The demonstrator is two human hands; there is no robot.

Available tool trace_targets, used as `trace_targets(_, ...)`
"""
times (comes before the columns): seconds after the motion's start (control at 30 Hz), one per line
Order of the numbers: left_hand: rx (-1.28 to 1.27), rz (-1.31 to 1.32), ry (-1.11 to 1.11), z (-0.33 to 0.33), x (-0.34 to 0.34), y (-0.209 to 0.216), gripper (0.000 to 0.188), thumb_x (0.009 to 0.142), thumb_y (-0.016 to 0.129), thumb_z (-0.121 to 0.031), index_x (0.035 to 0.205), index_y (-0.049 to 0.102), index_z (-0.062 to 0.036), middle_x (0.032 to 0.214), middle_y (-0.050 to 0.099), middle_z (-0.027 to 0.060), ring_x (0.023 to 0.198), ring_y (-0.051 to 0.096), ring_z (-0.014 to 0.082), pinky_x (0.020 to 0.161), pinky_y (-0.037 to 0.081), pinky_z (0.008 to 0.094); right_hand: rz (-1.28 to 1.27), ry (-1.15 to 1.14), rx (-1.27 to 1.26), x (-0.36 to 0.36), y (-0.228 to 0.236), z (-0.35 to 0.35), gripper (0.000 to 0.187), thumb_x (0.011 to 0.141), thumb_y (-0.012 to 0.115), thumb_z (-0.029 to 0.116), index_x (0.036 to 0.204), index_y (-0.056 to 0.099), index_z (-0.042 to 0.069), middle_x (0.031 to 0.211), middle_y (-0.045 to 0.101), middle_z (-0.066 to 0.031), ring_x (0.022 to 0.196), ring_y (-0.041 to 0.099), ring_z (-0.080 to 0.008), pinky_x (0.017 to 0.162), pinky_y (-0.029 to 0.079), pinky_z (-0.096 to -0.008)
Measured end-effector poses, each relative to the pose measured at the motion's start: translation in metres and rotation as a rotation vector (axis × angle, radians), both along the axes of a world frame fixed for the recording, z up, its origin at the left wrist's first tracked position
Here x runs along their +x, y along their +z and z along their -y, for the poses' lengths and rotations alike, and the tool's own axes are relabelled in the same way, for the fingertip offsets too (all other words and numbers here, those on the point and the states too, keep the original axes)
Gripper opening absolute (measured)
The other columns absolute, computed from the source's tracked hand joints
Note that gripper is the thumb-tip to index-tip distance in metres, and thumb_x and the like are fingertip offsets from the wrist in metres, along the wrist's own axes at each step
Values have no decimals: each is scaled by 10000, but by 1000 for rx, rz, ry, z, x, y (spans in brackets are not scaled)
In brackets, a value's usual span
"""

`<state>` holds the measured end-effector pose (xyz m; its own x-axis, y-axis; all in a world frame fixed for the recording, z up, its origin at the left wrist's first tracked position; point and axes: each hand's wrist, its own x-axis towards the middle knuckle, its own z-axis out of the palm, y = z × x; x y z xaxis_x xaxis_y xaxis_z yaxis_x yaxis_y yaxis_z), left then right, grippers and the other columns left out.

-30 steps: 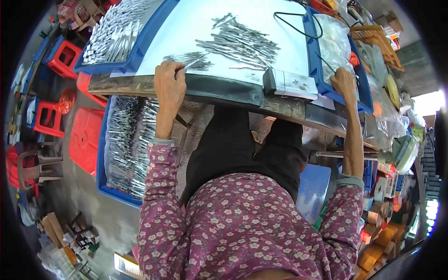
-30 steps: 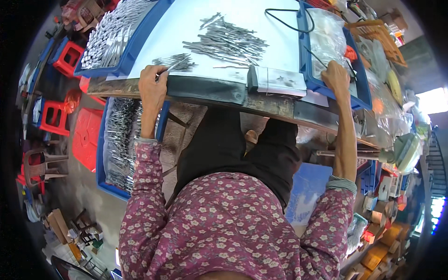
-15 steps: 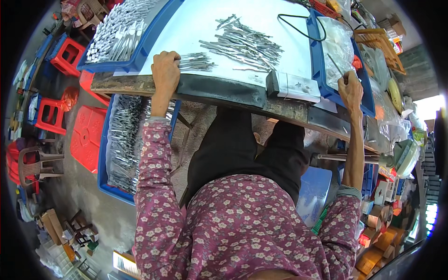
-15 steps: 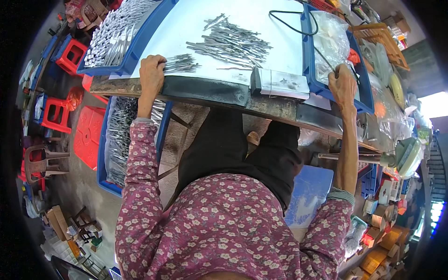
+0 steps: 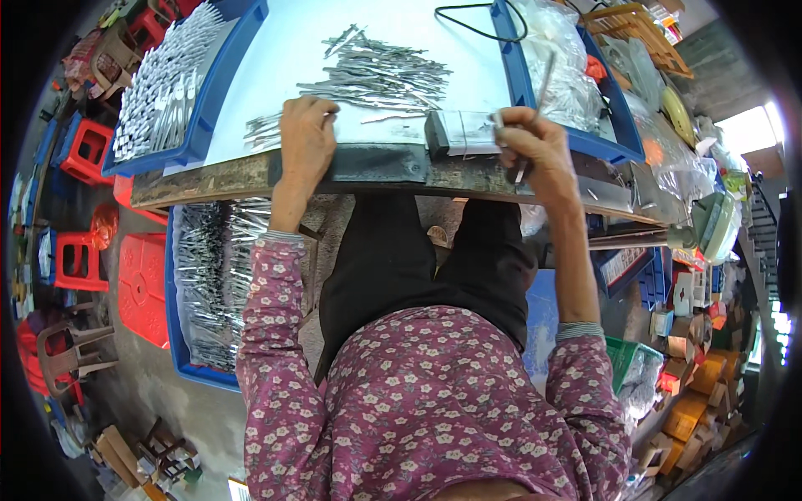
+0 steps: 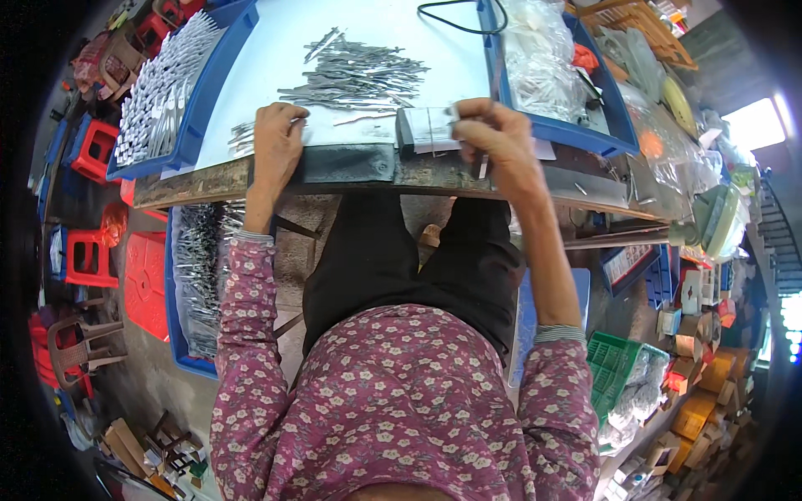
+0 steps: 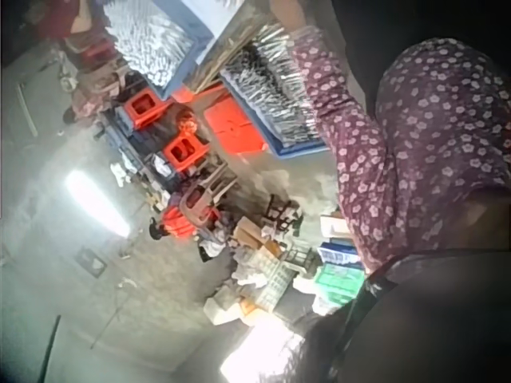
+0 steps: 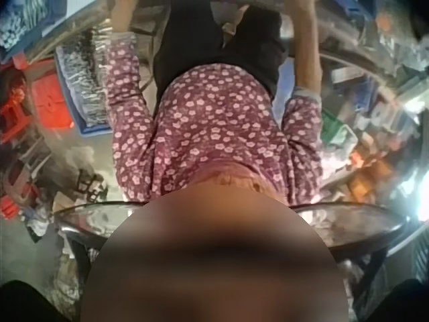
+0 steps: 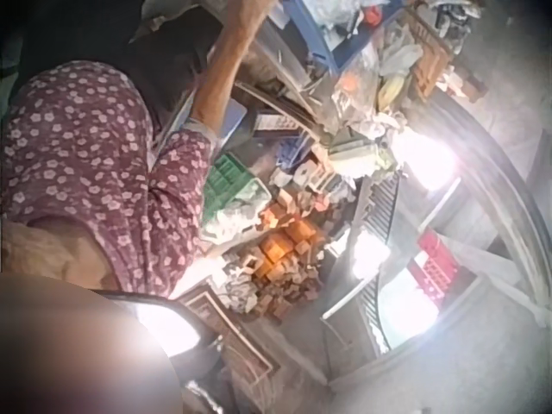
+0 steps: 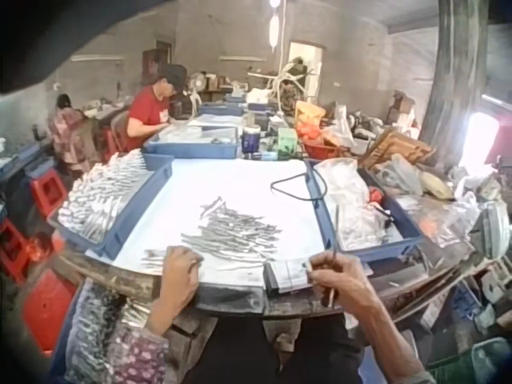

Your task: Inspecting and sorting small metal pins into containers at a workbench.

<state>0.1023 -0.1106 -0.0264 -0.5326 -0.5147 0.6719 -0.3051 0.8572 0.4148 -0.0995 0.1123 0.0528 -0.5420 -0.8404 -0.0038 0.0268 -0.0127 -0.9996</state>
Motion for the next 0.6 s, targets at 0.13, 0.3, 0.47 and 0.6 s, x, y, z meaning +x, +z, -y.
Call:
trace_targets(0.13, -7, 106, -53, -14, -30, -11, 116, 693, 618, -58, 807, 629, -40, 854, 564, 115, 870, 504, 312, 720, 415, 408, 134, 76, -59, 16, -13, 7, 213, 766, 627, 49, 954, 580, -38, 704, 567, -41, 555, 500, -86, 509, 395, -204)
trace_targets(0.3, 4, 186, -13, -21, -45, -24, 111, 706, 603, -61, 814, 621, -45, 849, 561, 110, 875, 504, 310, 703, 411, 421, 187, 67, -107, 19, -17, 0, 302, 765, 621, 32, 1047, 542, -40, 712, 554, -46, 567, 499, -89, 510, 398, -214)
trace_targets(0.47, 14, 195, 14, -20, -48, -26, 79, 705, 600, -64, 768, 569, -28, 792, 570, 128, 807, 517, 318, 693, 423, 411, 193, 98, -134, 17, -18, -6, 334, 758, 616, 27, 1073, 518, -27, 713, 548, -52, 558, 479, -87, 502, 390, -217)
trace_targets(0.6, 1, 258, 10, -24, -49, -21, 86, 711, 597, -60, 780, 555, -31, 790, 570, 136, 811, 517, 325, 686, 416, 421, 191, 90, -156, 17, -22, -8, 302, 756, 610, 25, 1038, 518, -28, 711, 548, -54, 562, 484, -88, 501, 389, -215)
